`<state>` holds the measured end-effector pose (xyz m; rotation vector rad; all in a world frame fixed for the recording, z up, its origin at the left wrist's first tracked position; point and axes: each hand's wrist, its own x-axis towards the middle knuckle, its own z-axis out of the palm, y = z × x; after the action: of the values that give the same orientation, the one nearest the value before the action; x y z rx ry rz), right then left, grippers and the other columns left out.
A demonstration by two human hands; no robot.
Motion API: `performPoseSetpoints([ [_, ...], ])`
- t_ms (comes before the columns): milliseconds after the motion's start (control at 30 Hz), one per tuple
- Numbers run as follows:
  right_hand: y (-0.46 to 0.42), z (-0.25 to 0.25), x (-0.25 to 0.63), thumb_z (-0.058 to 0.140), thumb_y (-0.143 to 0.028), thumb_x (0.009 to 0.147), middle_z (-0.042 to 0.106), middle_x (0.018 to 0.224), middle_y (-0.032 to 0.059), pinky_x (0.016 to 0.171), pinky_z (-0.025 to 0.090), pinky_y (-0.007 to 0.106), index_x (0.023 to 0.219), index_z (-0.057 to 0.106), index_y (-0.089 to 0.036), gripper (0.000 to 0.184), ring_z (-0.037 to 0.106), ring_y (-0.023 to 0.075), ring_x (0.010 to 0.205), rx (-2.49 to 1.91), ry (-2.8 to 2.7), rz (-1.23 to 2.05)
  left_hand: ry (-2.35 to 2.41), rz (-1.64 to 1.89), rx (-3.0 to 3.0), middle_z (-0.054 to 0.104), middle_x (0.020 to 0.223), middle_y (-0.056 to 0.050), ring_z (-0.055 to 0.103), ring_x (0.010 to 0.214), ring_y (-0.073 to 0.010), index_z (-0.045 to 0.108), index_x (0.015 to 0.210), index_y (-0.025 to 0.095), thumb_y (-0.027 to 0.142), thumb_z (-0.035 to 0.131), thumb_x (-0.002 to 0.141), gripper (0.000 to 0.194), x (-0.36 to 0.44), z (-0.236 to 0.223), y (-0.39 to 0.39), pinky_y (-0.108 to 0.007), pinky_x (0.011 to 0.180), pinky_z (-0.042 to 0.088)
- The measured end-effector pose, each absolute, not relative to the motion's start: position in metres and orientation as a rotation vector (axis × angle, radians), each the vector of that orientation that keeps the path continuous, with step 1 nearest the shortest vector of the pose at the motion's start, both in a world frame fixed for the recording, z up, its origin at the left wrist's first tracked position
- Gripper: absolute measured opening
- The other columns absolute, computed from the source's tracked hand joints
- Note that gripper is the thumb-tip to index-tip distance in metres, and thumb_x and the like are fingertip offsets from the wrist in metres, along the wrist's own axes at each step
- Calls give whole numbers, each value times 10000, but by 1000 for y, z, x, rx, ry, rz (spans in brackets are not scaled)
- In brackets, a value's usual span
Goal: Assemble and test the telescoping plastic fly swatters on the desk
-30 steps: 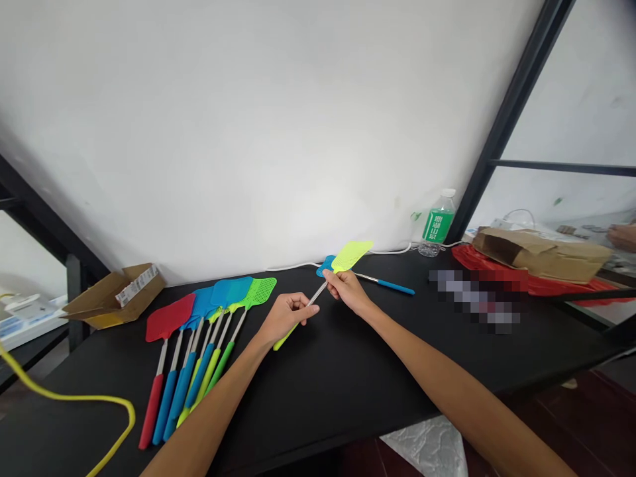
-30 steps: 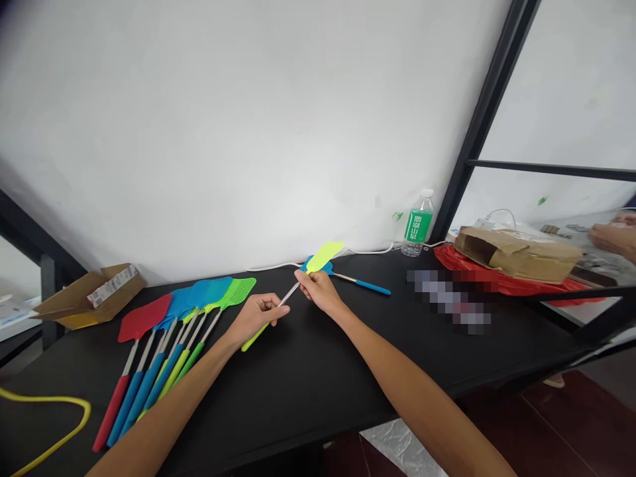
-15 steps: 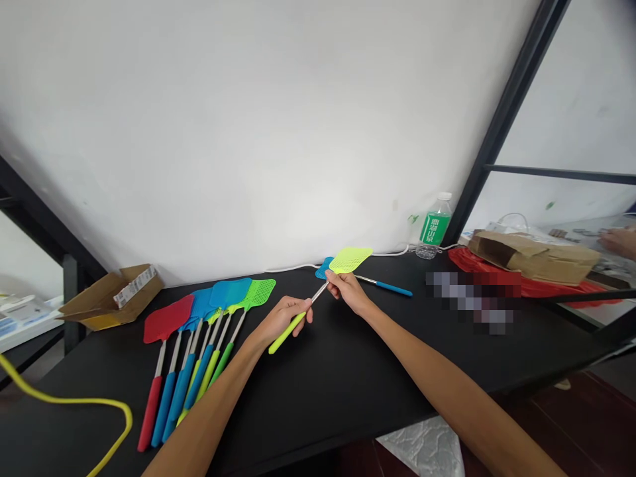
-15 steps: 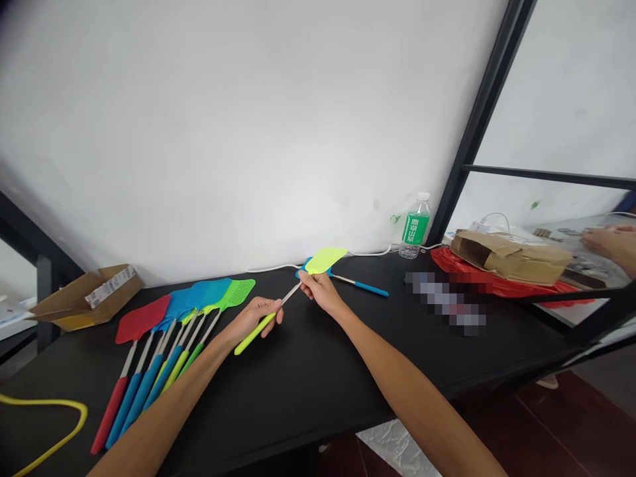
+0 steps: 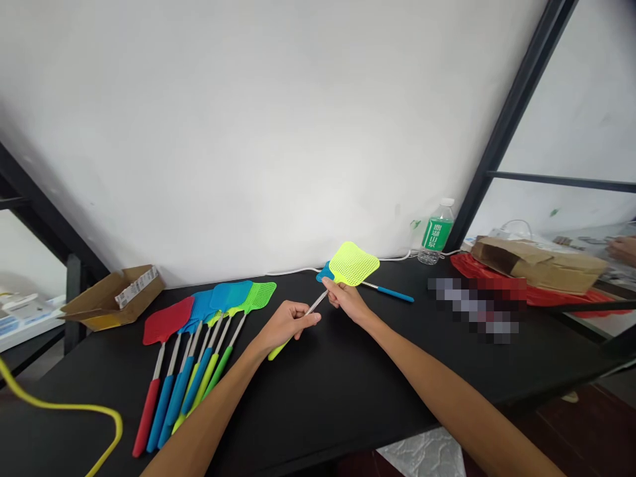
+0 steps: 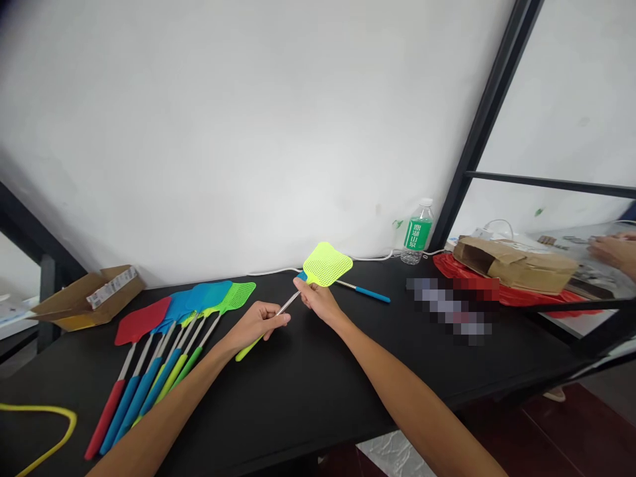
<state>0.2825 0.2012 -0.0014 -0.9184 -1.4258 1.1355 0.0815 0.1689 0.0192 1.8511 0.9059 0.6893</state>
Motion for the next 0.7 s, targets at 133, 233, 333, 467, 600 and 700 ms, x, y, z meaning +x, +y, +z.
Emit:
performPoseSetpoints([
  [133,200,0,282,583,-636,866,338,443,-50,486,271,282,488,361,-223,603,308,97,438,-936,-1478,1124,885,696,1829,419,474,86,397,419,-87,610,818,172,570,649,860,402,83,20,168,-234,487,219],
  [233,201,3,283,558,-605,894,345,425,-43,484,260,283,464,379,-218,605,311,93,424,-866,-1517,1087,895,679,1828,463,422,62,377,418,-97,621,796,167,579,561,916,433,83,22,167,-239,508,256],
  [333,203,4,283,558,-576,900,353,423,-39,486,263,280,450,383,-217,601,319,93,425,-823,-1506,1067,890,666,1826,490,404,42,370,424,-107,655,807,160,578,495,949,469,82,23,168,-249,530,282],
  [467,206,1,283,566,-560,892,344,418,-41,485,273,273,443,378,-217,595,320,91,425,-832,-1455,1066,858,636,1804,483,392,32,357,409,-111,655,756,160,588,473,953,505,80,24,170,-259,526,283],
  [600,209,-2,283,585,-556,875,342,410,-43,472,267,268,437,389,-216,588,311,87,417,-846,-1422,1066,841,605,1777,479,384,27,354,404,-111,648,724,160,580,463,961,517,80,24,173,-264,531,288],
  [700,210,-1,284,590,-552,868,330,407,-43,468,264,271,430,385,-221,585,314,90,415,-858,-1399,1052,830,587,1766,480,382,22,363,402,-111,640,696,163,579,449,967,532,80,26,173,-266,541,305],
])
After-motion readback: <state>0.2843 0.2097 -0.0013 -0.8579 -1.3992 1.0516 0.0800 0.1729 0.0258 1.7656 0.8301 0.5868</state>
